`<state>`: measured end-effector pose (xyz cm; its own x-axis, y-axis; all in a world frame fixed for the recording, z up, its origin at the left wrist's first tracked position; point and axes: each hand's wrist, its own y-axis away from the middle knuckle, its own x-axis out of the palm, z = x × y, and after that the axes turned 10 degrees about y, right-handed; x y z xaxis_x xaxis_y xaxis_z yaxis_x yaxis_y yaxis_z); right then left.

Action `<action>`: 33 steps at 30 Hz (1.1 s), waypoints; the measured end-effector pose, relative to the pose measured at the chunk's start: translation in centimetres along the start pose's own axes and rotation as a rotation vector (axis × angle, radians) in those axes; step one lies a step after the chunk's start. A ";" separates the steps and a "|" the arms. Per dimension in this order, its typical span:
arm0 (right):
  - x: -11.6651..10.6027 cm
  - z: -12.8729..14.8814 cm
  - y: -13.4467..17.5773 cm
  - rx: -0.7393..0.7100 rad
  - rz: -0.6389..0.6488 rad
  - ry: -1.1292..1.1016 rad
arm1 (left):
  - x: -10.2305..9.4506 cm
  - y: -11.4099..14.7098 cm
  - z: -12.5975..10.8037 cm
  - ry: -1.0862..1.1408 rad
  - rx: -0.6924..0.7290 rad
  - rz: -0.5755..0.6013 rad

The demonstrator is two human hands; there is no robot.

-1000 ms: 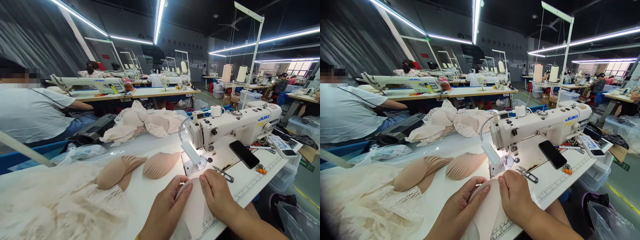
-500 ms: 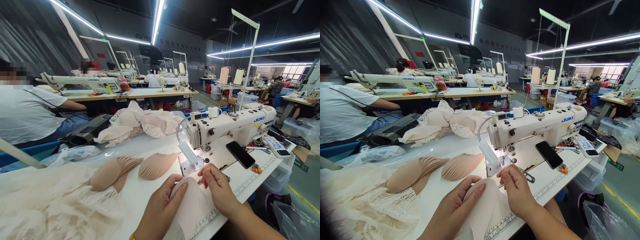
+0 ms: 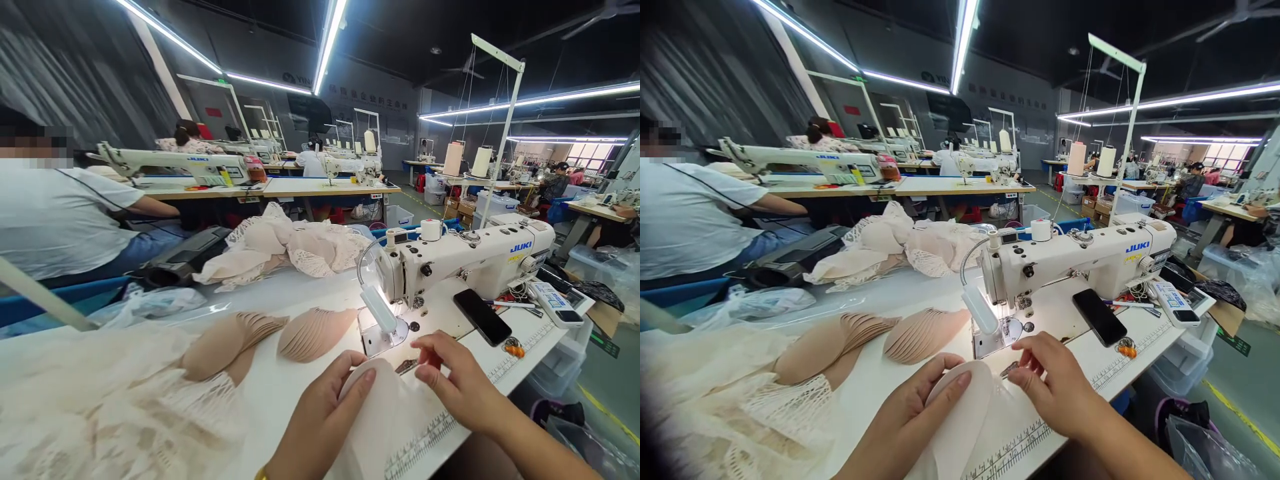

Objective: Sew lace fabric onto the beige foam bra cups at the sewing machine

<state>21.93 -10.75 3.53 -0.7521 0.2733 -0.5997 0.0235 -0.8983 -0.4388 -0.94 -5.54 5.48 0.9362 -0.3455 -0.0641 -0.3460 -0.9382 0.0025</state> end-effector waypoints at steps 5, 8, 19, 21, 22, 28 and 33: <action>3.1 2.2 -1.5 0.030 0.092 -0.124 | -0.4 -0.8 0.8 -0.053 0.025 0.200; 3.9 1.2 -2.4 0.003 -0.076 -0.093 | -0.9 -1.0 1.2 -0.103 0.042 0.230; 1.7 1.3 0.2 0.149 0.171 -0.243 | -1.2 -1.1 1.2 -0.109 -0.023 0.200; 2.1 1.5 0.3 0.153 0.189 -0.295 | -1.2 -0.9 0.9 -0.111 -0.028 0.207; 2.4 1.5 0.3 0.165 0.188 -0.318 | -1.2 -0.9 0.9 -0.116 -0.027 0.206; 2.2 0.4 -0.1 0.202 0.155 -0.383 | -1.4 -1.3 1.9 -0.172 0.015 0.196; 1.9 2.0 0.4 0.060 0.119 -0.438 | -1.2 -1.5 1.9 -0.183 0.044 0.200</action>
<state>19.25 -11.25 3.58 -0.9543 0.0076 -0.2986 0.0980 -0.9363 -0.3372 -1.64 -3.65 3.65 0.8237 -0.5111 -0.2455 -0.5292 -0.8484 -0.0093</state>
